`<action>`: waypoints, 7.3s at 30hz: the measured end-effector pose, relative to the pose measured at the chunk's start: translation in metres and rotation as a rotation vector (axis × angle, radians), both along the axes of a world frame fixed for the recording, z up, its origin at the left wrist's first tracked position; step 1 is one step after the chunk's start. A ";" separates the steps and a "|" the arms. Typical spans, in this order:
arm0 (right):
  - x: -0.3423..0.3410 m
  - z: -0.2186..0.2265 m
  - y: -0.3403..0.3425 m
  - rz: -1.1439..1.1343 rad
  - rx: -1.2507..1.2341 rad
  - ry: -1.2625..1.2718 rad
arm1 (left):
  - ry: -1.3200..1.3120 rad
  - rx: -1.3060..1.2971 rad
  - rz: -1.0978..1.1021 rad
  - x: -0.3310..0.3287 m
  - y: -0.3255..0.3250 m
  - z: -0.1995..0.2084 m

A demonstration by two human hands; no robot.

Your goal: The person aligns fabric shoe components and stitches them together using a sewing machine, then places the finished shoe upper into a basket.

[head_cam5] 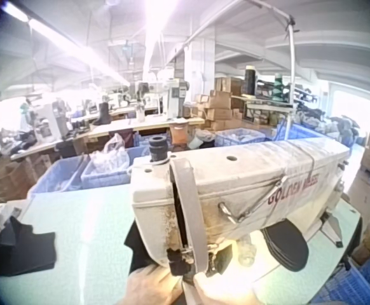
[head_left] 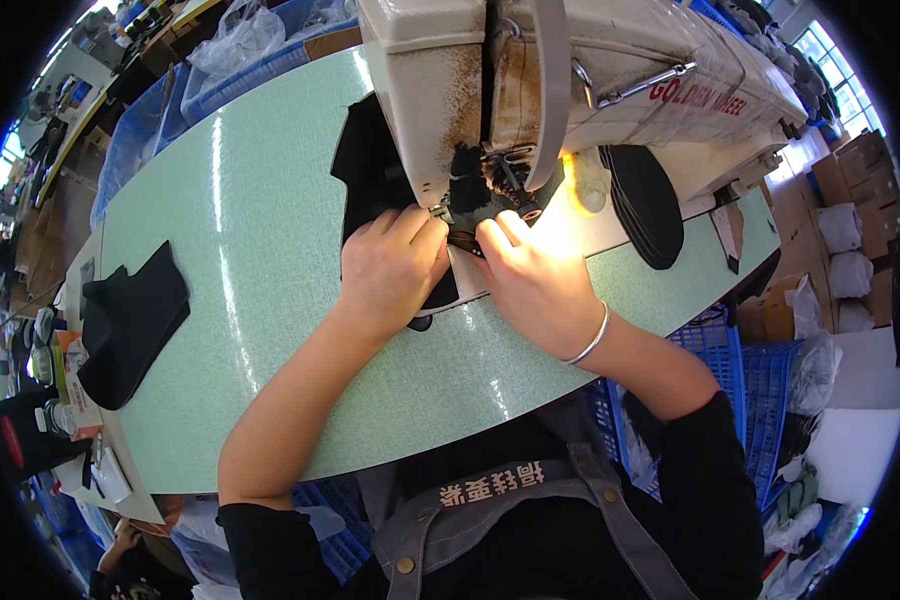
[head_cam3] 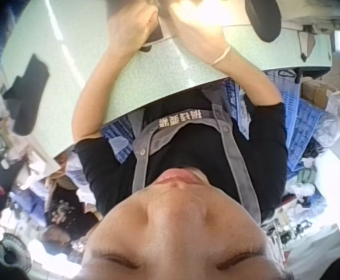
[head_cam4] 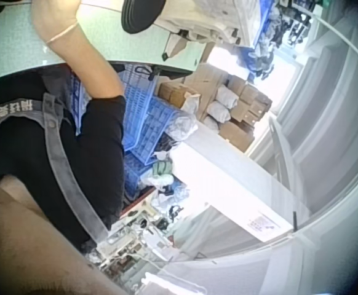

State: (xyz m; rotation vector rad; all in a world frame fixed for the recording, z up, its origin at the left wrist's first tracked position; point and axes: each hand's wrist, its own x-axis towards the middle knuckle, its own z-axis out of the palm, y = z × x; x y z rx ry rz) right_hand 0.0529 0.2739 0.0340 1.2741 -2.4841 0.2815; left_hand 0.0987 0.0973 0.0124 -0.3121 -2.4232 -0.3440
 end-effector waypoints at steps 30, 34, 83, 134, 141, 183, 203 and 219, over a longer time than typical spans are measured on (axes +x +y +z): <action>-0.043 0.025 0.053 0.644 -0.026 0.373 | -1.559 -0.074 -0.646 0.147 0.000 0.075; -0.070 0.037 0.040 0.547 0.190 0.522 | -1.201 0.084 -0.472 0.148 -0.006 0.102; -0.067 -0.006 0.019 0.638 -0.034 0.061 | -0.247 0.192 -0.094 0.019 -0.015 0.011; -0.048 -0.005 0.010 0.631 0.023 0.189 | -0.310 0.169 -0.095 0.010 -0.026 0.013; -0.038 -0.002 0.001 0.618 0.057 0.254 | -0.343 0.159 -0.079 0.010 -0.028 0.009; -0.092 -0.009 0.006 0.626 -0.278 -0.027 | -0.341 -0.392 -0.099 0.024 -0.008 0.034; -0.070 -0.006 0.019 0.530 0.104 0.003 | -0.399 -0.406 -0.066 0.021 -0.011 0.032; -0.076 -0.017 0.023 0.511 0.038 -0.276 | -0.398 -0.401 -0.068 0.022 -0.011 0.030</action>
